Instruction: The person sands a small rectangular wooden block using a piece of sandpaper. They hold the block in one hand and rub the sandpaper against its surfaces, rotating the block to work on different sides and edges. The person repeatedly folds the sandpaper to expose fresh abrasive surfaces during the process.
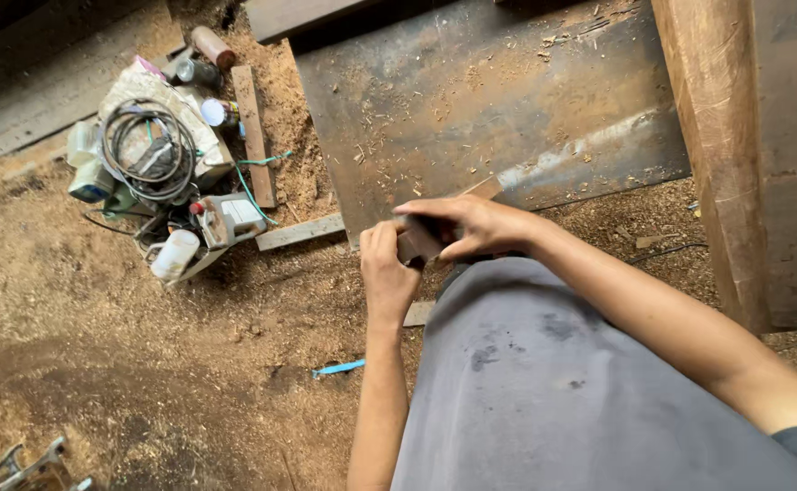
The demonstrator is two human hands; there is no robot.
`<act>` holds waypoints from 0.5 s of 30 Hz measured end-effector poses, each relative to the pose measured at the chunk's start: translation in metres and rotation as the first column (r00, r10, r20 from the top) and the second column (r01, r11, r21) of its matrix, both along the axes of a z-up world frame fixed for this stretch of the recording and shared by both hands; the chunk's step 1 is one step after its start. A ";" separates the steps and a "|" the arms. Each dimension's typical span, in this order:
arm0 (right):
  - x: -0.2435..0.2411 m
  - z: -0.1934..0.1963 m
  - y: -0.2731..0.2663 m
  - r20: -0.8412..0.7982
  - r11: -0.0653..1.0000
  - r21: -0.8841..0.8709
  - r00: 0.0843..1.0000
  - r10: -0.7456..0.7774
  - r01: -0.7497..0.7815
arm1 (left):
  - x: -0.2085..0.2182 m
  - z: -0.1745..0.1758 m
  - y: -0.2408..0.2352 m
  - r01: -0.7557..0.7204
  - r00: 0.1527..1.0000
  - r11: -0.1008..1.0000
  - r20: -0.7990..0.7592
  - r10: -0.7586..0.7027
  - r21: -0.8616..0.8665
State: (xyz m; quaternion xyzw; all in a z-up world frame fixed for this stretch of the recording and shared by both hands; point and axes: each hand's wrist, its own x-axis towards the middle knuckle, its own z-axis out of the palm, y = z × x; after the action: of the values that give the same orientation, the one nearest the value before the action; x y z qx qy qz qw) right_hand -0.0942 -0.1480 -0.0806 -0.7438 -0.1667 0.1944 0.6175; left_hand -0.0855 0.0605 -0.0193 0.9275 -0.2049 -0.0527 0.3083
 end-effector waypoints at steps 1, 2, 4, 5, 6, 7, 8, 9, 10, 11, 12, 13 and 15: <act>0.002 -0.005 -0.009 -0.215 0.992 -0.117 0.977 0.017 -0.043 | -0.001 0.001 -0.001 -0.004 1.000 1.000 -0.013 0.004 -0.018; 0.003 -0.010 -0.018 -0.230 0.989 -0.147 0.973 -0.024 -0.010 | -0.002 0.001 -0.002 -0.008 1.000 0.999 -0.025 0.007 -0.037; 0.002 -0.019 -0.020 -0.272 0.981 -0.186 0.957 -0.098 0.048 | -0.005 0.002 0.005 -0.006 1.000 1.000 -0.020 0.005 -0.030; 0.000 -0.020 -0.019 -0.078 0.994 -0.078 0.994 -0.080 0.074 | -0.005 -0.001 0.002 0.000 1.000 0.999 -0.018 -0.001 -0.039; -0.004 -0.019 -0.012 0.121 0.997 0.032 0.990 -0.076 0.072 | -0.002 -0.006 -0.001 -0.006 1.000 0.999 -0.023 0.005 -0.033; -0.009 -0.016 0.000 0.303 0.987 0.152 0.949 -0.087 0.042 | -0.003 -0.008 0.003 -0.015 0.999 1.000 -0.039 0.014 -0.012; -0.012 -0.014 0.007 0.303 0.986 0.165 0.949 -0.080 0.031 | -0.006 -0.008 0.007 -0.023 0.998 1.000 -0.055 0.024 0.009; -0.009 -0.013 0.009 0.318 0.985 0.171 0.945 -0.074 0.020 | -0.006 -0.009 0.007 -0.012 0.999 1.000 -0.038 0.012 0.001; -0.007 -0.012 0.010 0.333 0.984 0.177 0.941 -0.068 0.008 | -0.008 -0.008 0.007 -0.001 1.000 1.000 -0.022 0.001 -0.008; -0.003 -0.012 0.003 0.114 0.999 0.022 0.992 -0.051 0.049 | -0.007 -0.008 0.006 0.006 1.000 1.000 0.002 -0.006 -0.022; 0.001 -0.014 -0.008 -0.111 0.989 -0.139 0.992 -0.065 0.049 | -0.006 -0.008 0.005 0.003 1.000 0.999 -0.006 -0.003 -0.033; 0.002 -0.015 -0.011 -0.335 0.959 -0.283 0.937 -0.103 0.004 | -0.007 -0.005 0.006 -0.004 1.000 0.999 -0.023 0.003 -0.034; 0.000 -0.017 -0.008 -0.045 0.988 -0.135 0.996 -0.079 0.072 | -0.008 -0.005 0.006 -0.014 1.000 0.999 -0.029 0.012 -0.040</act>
State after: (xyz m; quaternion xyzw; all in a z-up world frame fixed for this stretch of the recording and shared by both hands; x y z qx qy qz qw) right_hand -0.0939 -0.1559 -0.0976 -0.7841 -0.1096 0.2000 0.5772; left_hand -0.0939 0.0664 -0.0240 0.9215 -0.1955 -0.0597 0.3303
